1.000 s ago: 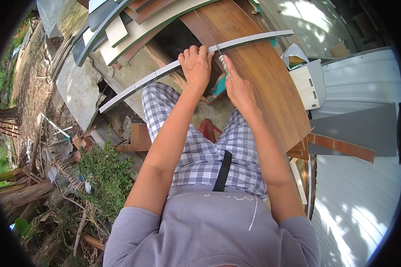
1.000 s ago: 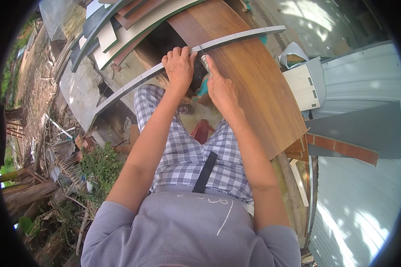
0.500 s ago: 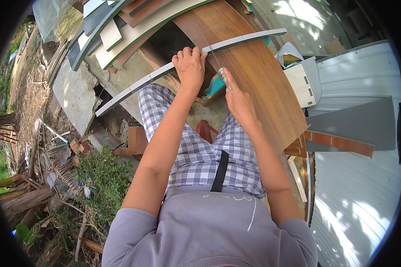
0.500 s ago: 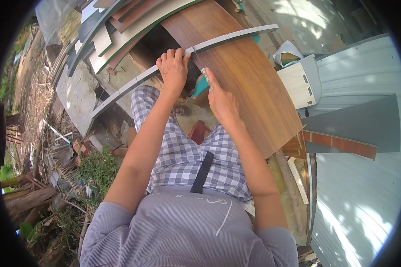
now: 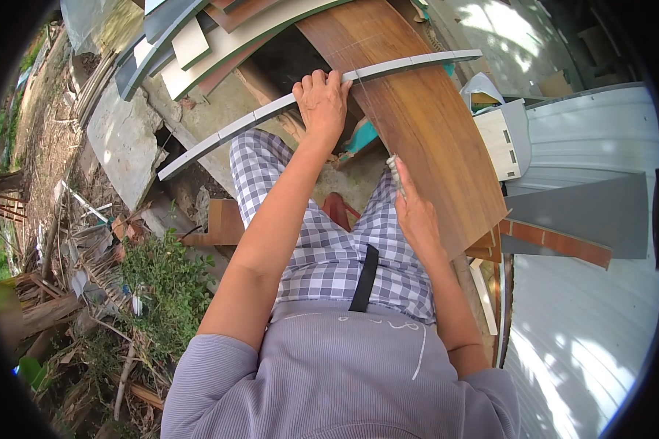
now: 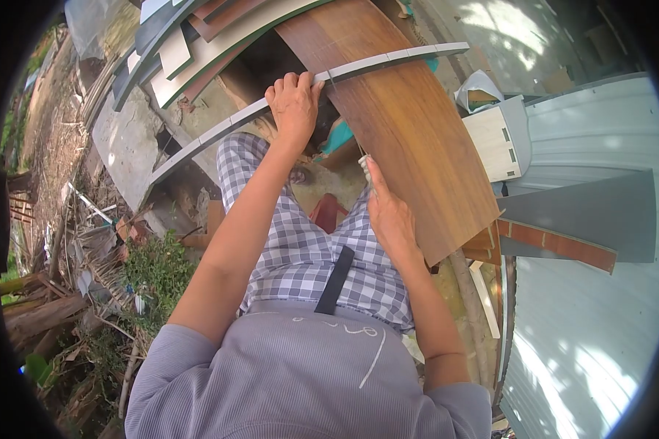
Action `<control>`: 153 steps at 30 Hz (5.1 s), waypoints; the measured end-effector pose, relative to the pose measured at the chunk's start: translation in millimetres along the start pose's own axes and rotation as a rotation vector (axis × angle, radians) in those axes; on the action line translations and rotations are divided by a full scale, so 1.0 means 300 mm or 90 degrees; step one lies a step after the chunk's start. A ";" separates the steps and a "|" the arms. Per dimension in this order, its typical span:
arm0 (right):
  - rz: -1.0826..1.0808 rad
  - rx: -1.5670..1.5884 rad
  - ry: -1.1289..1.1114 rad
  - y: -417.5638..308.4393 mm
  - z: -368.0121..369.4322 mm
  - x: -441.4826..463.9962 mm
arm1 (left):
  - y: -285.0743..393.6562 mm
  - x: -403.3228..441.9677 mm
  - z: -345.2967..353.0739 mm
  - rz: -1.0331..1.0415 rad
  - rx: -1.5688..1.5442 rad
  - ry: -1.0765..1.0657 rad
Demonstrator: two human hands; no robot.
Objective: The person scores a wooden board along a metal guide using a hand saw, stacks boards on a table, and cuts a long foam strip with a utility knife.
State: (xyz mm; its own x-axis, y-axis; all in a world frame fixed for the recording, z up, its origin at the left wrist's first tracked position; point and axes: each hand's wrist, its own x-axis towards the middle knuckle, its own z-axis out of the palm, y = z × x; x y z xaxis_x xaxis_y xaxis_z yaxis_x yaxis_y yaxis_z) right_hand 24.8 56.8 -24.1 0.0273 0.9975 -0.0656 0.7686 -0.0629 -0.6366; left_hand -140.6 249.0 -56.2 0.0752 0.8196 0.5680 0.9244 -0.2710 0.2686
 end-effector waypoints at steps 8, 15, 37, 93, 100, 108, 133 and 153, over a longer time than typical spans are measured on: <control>0.011 -0.074 -0.036 -0.121 0.013 0.349 | 0.006 0.003 -0.019 0.002 -0.009 0.016; 0.060 -0.057 -0.069 -0.076 -0.020 0.143 | 0.004 -0.004 -0.008 -0.003 -0.008 -0.008; 0.058 -0.020 -0.059 -0.026 -0.019 0.058 | 0.006 -0.006 -0.005 -0.005 0.009 0.001; 0.072 -0.003 -0.090 -0.069 -0.027 0.146 | 0.015 0.000 -0.032 -0.023 -0.007 -0.027; 0.033 0.051 -0.046 -0.070 -0.021 0.132 | 0.018 -0.007 -0.034 -0.013 -0.012 -0.018; -0.046 -0.029 -0.010 -0.106 0.041 0.414 | 0.017 0.001 -0.036 -0.022 -0.041 -0.010; 0.030 0.004 -0.060 -0.024 -0.017 0.114 | 0.017 -0.010 -0.033 -0.020 -0.029 0.000; 0.023 -0.030 -0.053 -0.043 -0.001 0.159 | 0.022 -0.007 -0.040 -0.038 -0.048 -0.004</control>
State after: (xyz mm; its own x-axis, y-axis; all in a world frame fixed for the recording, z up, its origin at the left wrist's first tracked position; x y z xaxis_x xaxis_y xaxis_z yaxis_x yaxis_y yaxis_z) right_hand 16.5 105.1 -18.9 0.0044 0.9883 -0.1524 0.7976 -0.0954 -0.5956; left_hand -139.2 239.4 -46.2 0.0229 0.8383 0.5448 0.8964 -0.2585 0.3601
